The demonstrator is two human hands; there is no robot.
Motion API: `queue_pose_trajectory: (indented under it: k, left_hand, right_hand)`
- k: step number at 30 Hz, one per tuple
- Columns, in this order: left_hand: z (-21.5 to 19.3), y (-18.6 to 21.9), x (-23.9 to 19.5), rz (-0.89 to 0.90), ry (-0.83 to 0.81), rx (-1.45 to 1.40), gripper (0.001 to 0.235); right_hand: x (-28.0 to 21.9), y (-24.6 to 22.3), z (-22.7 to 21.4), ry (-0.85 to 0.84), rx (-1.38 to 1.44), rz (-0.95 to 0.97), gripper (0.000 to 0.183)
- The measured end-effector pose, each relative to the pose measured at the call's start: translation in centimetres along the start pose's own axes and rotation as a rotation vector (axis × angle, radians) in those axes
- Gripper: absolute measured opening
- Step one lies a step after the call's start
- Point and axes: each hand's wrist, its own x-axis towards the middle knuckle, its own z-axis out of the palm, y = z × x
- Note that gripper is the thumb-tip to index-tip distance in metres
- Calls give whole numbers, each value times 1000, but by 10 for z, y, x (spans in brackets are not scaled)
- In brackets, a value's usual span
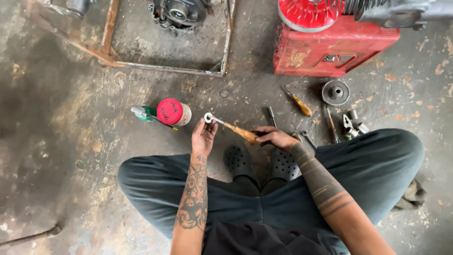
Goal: The person sits on the floor of a repair workshop assembling a motorcycle engine cylinder assembly. They pick up small metal fittings from the floor, fit them onto the cylinder head mounted on a red stand, press components into place by hand, and use a screwdriver on the assembly.
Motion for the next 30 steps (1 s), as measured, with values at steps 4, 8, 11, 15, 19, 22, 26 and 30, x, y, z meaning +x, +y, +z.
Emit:
queue_pose_trajectory:
  k: [4, 8, 11, 15, 19, 22, 26, 30]
  left_hand:
    - [3, 1, -5, -18, -29, 7, 9]
    - [1, -1, -8, -21, -45, 71, 9]
    - [13, -3, -21, 29, -68, 385, 13]
    - [-8, -30, -18, -39, -80, 532, 25]
    - [-9, -51, -25, -138, -69, 613, 42]
    - [-3, -57, -32, -180, -64, 656, 42]
    - [19, -55, -44, -166, -8, 714, 40]
    - [28, -36, -35, -15, 123, 550, 18]
  right_hand:
    - [7, 15, -6, 53, -117, 50, 50]
    - [19, 32, -17, 107, -81, 71, 46]
    - [10, 30, -16, 124, -106, 19, 43]
    - [-3, 30, -6, -50, -464, -197, 37]
    - [13, 45, -1, -19, -558, -162, 44]
    - [16, 43, 9, 86, -437, 36, 55]
    - [20, 53, 6, 142, -714, -33, 46]
    - [29, 69, -6, 117, -832, -36, 47]
